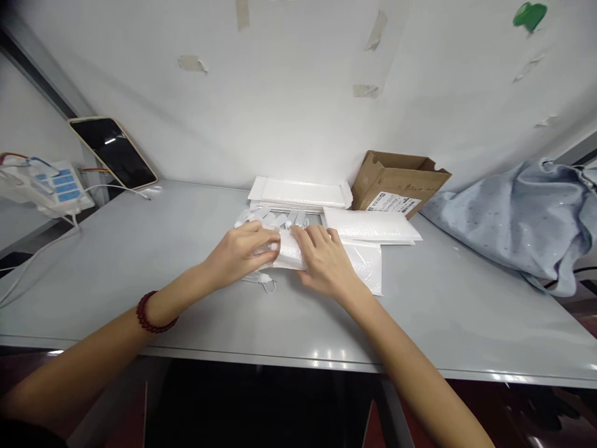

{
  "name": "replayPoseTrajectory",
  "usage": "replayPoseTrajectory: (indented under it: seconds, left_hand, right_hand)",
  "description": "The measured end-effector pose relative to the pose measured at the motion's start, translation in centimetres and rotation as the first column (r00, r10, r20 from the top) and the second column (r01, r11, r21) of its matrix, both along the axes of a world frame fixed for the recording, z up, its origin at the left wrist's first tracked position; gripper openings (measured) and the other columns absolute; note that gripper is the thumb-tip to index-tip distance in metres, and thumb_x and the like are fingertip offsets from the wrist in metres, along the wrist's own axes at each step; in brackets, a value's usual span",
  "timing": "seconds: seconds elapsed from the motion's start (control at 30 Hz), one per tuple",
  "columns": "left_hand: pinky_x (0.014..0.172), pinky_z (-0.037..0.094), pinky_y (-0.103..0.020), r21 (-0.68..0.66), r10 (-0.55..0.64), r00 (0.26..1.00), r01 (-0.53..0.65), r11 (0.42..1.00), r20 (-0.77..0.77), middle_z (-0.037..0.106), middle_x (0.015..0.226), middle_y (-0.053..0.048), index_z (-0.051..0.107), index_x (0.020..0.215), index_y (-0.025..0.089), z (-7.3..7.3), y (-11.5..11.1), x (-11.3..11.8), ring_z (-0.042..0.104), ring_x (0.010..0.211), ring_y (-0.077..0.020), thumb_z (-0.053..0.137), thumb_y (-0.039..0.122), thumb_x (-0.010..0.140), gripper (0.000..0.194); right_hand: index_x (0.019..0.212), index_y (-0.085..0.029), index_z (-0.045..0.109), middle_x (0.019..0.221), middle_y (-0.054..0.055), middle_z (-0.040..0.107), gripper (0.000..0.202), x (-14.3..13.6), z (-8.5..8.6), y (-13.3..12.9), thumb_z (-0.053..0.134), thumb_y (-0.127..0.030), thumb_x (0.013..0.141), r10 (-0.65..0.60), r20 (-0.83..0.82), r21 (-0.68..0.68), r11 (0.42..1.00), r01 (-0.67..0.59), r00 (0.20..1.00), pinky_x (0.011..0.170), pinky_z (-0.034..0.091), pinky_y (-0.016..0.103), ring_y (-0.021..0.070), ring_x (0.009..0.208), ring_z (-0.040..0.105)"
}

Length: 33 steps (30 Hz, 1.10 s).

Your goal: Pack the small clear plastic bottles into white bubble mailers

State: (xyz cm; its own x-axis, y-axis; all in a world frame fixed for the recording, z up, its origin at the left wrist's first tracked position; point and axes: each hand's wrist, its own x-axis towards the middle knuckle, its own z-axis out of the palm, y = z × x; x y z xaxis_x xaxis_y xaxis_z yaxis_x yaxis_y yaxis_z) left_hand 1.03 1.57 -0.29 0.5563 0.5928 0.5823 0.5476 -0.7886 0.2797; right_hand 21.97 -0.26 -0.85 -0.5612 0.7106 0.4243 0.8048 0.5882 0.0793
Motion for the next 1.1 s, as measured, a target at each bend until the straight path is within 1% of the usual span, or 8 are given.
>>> replayPoseTrajectory:
  seconds: [0.27, 0.4, 0.5, 0.67, 0.77, 0.87, 0.97, 1.1]
  left_hand:
    - [0.073, 0.055, -0.026, -0.319, -0.069, 0.930, 0.193, 0.928, 0.362, 0.073, 0.085, 0.000, 0.070, 0.085, 0.018, 0.7, -0.7, 0.5, 0.068, 0.078, -0.0145, 0.058, 0.012, 0.078, 0.016]
    - [0.073, 0.055, -0.028, -0.421, 0.079, 0.889, 0.135, 0.897, 0.452, 0.073, 0.085, -0.004, 0.071, 0.083, 0.016, 2.1, -0.2, -0.5, 0.067, 0.076, -0.0156, 0.064, 0.020, 0.079, 0.009]
    - [0.059, 0.050, -0.025, -0.476, 0.121, 0.944, 0.041, 0.878, 0.306, 0.069, 0.073, -0.002, 0.068, 0.079, 0.016, 2.5, 0.3, -1.4, 0.061, 0.063, -0.0128, 0.064, 0.021, 0.077, 0.007]
    - [0.051, 0.042, -0.024, -0.521, -0.233, 0.962, 0.128, 0.844, -0.141, 0.065, 0.068, 0.000, 0.067, 0.074, 0.018, 0.9, 0.1, -1.5, 0.058, 0.058, -0.0134, 0.063, 0.019, 0.072, 0.005]
    - [0.049, 0.040, -0.024, -0.548, -0.261, 0.946, 0.117, 0.828, -0.191, 0.063, 0.064, 0.000, 0.067, 0.072, 0.017, 0.7, -0.4, -1.2, 0.056, 0.055, -0.0131, 0.060, 0.013, 0.070, 0.008]
    - [0.048, 0.041, -0.023, -0.697, -0.215, 0.975, 0.114, 0.708, -0.060, 0.061, 0.060, 0.002, 0.070, 0.083, 0.017, 2.2, -0.4, -1.6, 0.056, 0.053, -0.0124, 0.064, 0.016, 0.070, 0.014]
    - [0.052, 0.047, -0.023, -0.777, -0.106, 0.962, 0.267, 0.570, 0.253, 0.065, 0.066, 0.000, 0.072, 0.091, 0.017, 3.9, 0.0, -2.5, 0.059, 0.055, -0.0120, 0.069, 0.024, 0.075, 0.018]
    - [0.056, 0.050, -0.023, -0.609, 0.143, 0.697, 0.487, 0.626, 0.703, 0.068, 0.079, -0.002, 0.070, 0.080, 0.015, 3.9, 1.0, -2.9, 0.059, 0.057, -0.0090, 0.076, 0.024, 0.071, 0.014]
  right_hand:
    - [0.129, -0.015, 0.040, 0.104, 0.014, 0.058, 0.059, 0.0, 0.2, 0.0, 0.055, -0.025, 0.073, -0.013, -0.058, -0.005, 1.000, 0.013, 0.998, 0.077, 0.039, 0.039, 0.0316, 0.096, 0.053]
    - [0.128, -0.014, 0.042, 0.105, 0.016, 0.058, 0.057, 0.6, 0.3, 0.4, 0.055, -0.025, 0.073, -0.072, -0.059, 0.003, 0.997, 0.072, 0.996, 0.077, 0.039, 0.040, 0.0324, 0.097, 0.053]
    - [0.128, -0.015, 0.043, 0.106, 0.016, 0.058, 0.057, 1.3, 0.4, 0.7, 0.055, -0.026, 0.073, -0.129, -0.065, 0.002, 0.992, 0.130, 0.990, 0.078, 0.039, 0.041, 0.0331, 0.098, 0.053]
    - [0.129, -0.015, 0.043, 0.108, 0.016, 0.058, 0.059, 2.1, 0.5, 1.2, 0.055, -0.027, 0.073, -0.187, -0.070, 0.007, 0.982, 0.188, 0.980, 0.080, 0.039, 0.042, 0.0339, 0.100, 0.053]
    - [0.129, -0.015, 0.043, 0.108, 0.016, 0.059, 0.059, 2.2, 0.5, 1.2, 0.055, -0.027, 0.072, -0.188, -0.068, 0.010, 0.982, 0.189, 0.980, 0.079, 0.040, 0.042, 0.0339, 0.100, 0.053]
    - [0.129, -0.015, 0.043, 0.107, 0.015, 0.059, 0.060, 2.1, 0.5, 1.2, 0.056, -0.026, 0.071, -0.182, -0.067, -0.004, 0.983, 0.182, 0.981, 0.080, 0.040, 0.042, 0.0336, 0.099, 0.053]
    - [0.129, -0.014, 0.044, 0.107, 0.015, 0.059, 0.061, 2.0, 0.4, 1.2, 0.056, -0.026, 0.070, -0.176, -0.072, -0.015, 0.984, 0.176, 0.982, 0.080, 0.041, 0.041, 0.0331, 0.099, 0.053]
    - [0.129, -0.013, 0.045, 0.108, 0.015, 0.059, 0.060, 1.9, 0.3, 1.2, 0.056, -0.025, 0.071, -0.172, -0.063, -0.006, 0.985, 0.172, 0.983, 0.081, 0.040, 0.041, 0.0320, 0.098, 0.053]
